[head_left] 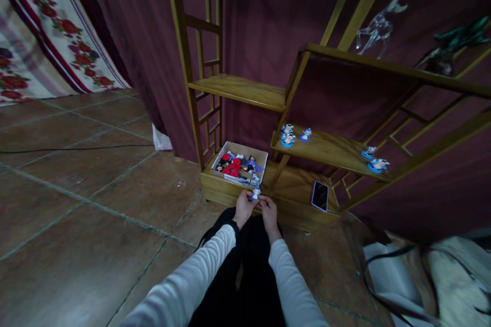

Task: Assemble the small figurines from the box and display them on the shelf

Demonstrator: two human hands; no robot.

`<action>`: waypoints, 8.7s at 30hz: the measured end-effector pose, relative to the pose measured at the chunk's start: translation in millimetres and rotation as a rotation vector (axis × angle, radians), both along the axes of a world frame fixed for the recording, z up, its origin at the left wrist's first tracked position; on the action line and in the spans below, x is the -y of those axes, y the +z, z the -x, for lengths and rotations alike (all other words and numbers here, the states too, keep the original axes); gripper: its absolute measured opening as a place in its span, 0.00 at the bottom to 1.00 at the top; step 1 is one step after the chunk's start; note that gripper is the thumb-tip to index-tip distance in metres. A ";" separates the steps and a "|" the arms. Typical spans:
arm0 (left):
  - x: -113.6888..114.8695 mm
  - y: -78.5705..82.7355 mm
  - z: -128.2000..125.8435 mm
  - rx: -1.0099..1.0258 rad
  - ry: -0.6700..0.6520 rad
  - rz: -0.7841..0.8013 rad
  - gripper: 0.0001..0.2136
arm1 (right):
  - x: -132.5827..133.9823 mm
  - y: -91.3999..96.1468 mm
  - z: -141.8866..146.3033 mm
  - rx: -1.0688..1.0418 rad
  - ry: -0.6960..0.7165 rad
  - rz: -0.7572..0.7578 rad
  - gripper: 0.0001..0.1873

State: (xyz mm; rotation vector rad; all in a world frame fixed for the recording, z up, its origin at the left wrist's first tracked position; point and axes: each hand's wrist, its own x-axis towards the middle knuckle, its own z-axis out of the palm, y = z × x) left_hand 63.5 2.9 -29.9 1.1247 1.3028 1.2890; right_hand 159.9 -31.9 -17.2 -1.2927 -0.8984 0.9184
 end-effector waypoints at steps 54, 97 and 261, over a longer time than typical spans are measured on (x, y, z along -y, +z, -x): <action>3.7 17.0 4.9 0.042 -0.141 -0.033 0.16 | -4.4 0.7 -5.5 0.037 0.013 0.072 0.16; 13.4 24.2 4.3 -0.133 -0.227 -0.150 0.12 | 6.0 7.0 -12.8 0.007 0.031 -0.006 0.14; 5.5 25.8 4.4 -0.588 -0.097 -0.195 0.07 | 20.0 10.3 0.7 0.629 0.017 -0.178 0.23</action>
